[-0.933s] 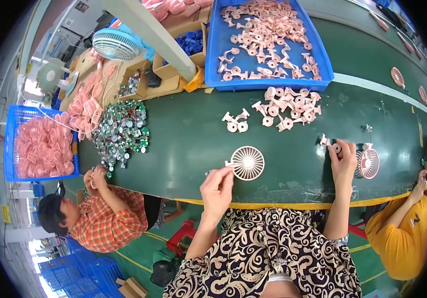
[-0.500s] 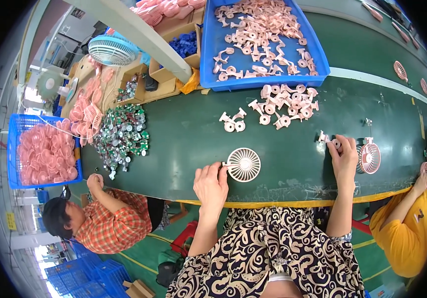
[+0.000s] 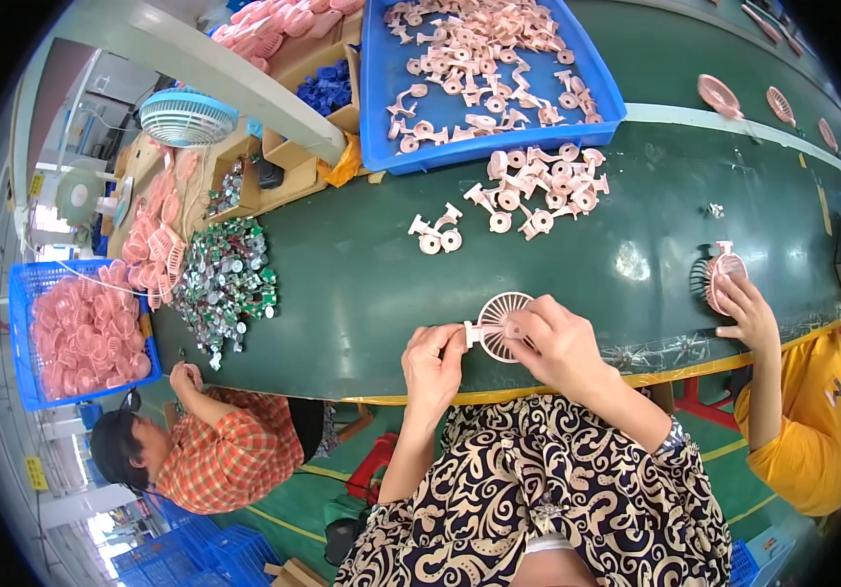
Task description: The person assembles handheld fan components by attaching plastic connectors to fan grilles by hand, places assembled units on the table, and scoops plastic parts from a container onto the workbench.
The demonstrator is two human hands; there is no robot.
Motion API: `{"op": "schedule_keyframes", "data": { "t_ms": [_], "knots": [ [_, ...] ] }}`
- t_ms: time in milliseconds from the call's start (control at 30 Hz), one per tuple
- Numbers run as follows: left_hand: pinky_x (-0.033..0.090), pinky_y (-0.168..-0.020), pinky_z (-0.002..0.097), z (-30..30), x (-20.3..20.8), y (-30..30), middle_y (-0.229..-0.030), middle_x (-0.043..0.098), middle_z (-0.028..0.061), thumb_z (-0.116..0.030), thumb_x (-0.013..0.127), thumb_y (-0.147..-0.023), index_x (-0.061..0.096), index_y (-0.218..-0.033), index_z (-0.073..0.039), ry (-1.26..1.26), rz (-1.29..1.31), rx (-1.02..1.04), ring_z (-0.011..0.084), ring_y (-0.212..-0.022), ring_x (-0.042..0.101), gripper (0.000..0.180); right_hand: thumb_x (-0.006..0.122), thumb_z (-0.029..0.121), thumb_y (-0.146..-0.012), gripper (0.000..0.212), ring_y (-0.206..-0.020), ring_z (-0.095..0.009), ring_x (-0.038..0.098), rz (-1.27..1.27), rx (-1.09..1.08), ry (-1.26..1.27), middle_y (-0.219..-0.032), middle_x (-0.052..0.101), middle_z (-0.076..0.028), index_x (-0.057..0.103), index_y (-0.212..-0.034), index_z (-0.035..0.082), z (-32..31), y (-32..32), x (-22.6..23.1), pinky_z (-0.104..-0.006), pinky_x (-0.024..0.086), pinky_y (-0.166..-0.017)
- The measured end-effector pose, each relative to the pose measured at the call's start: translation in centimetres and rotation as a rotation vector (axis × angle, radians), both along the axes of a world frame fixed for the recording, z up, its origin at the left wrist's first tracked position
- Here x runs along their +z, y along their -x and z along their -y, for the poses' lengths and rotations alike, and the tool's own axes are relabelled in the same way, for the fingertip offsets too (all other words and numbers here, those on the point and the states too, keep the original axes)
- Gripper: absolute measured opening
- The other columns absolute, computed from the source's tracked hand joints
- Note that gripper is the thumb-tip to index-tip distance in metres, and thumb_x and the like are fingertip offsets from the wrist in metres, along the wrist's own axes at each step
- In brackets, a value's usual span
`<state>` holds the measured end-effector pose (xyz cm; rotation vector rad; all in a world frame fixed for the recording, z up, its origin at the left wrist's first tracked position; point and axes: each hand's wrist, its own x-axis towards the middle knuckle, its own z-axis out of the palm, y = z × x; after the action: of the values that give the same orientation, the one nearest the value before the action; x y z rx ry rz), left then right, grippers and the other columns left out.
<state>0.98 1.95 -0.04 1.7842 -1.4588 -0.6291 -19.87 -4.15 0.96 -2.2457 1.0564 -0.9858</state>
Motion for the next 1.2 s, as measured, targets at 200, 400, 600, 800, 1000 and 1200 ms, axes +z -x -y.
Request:
{"op": "schedule_keyframes", "data": {
  "t_ms": [200, 400, 600, 800, 1000, 1200],
  "knots": [
    [0.049, -0.062, 0.0332, -0.2, -0.6, -0.2, -0.073, 0.066, 0.0083, -0.01, 0.07, -0.097, 0.074, -0.099, -0.002, -0.027, -0.027, -0.006, 0.019, -0.065, 0.063, 0.009, 0.08, 0.012, -0.081, 0.023, -0.082, -0.028, 0.067, -0.212, 0.013, 0.042, -0.096, 0.061, -0.01, 0.067, -0.099, 0.004, -0.3, -0.7, -1.4, -0.0384, 0.057, -0.065],
    [0.049, -0.062, 0.0344, 0.2, 0.0, -0.2, -0.074, 0.067, 0.0099, -0.016, 0.069, -0.099, 0.075, -0.098, -0.004, -0.073, 0.023, -0.056, 0.0201, -0.065, 0.063, 0.014, 0.074, 0.012, -0.082, 0.017, -0.084, -0.026, 0.065, -0.385, 0.021, 0.059, -0.093, 0.058, -0.01, 0.067, -0.095, 0.003, -0.3, -1.2, -1.3, -0.0368, 0.056, -0.063],
    [0.051, -0.067, 0.0414, 1.1, 0.0, 0.8, -0.072, 0.068, 0.0102, -0.026, 0.068, -0.1, 0.071, -0.107, -0.002, -0.075, 0.146, -0.053, 0.0275, -0.069, 0.064, 0.025, 0.07, 0.008, -0.073, 0.016, -0.087, -0.027, 0.065, -0.6, 0.085, 0.039, -0.093, 0.058, -0.012, 0.065, -0.087, 0.003, 0.1, -1.8, 0.0, -0.0363, 0.057, -0.063],
    [0.051, -0.068, 0.0459, 1.6, -0.2, 1.9, -0.065, 0.061, 0.0092, -0.027, 0.072, -0.096, 0.051, -0.132, 0.007, -0.102, 0.144, -0.033, 0.0323, -0.064, 0.063, 0.054, 0.07, 0.008, -0.074, 0.012, -0.088, -0.027, 0.066, -0.508, 0.062, 0.048, -0.091, 0.058, -0.012, 0.062, -0.081, 0.003, 0.2, -1.6, -0.4, -0.0369, 0.057, -0.063],
    [0.05, -0.065, 0.0429, 1.6, -0.6, 2.3, -0.064, 0.058, 0.0079, -0.021, 0.072, -0.095, 0.051, -0.132, 0.005, -0.084, 0.057, -0.011, 0.0281, -0.061, 0.061, 0.05, 0.078, 0.018, -0.083, 0.021, -0.091, -0.026, 0.066, -0.297, 0.015, -0.033, -0.098, 0.061, -0.01, 0.066, -0.094, 0.004, -0.4, -1.0, -0.8, -0.0375, 0.058, -0.071],
    [0.052, -0.072, 0.041, 2.1, -0.1, 2.2, -0.071, 0.064, 0.0078, -0.023, 0.074, -0.094, 0.06, -0.127, 0.002, -0.14, -0.028, -0.054, 0.0263, -0.07, 0.063, 0.043, 0.086, 0.032, -0.078, 0.047, -0.106, -0.03, 0.067, -0.125, 0.089, -0.087, -0.121, 0.066, -0.01, 0.071, -0.115, 0.006, -1.0, 2.4, 0.3, -0.0407, 0.058, -0.087]
  ]
}}
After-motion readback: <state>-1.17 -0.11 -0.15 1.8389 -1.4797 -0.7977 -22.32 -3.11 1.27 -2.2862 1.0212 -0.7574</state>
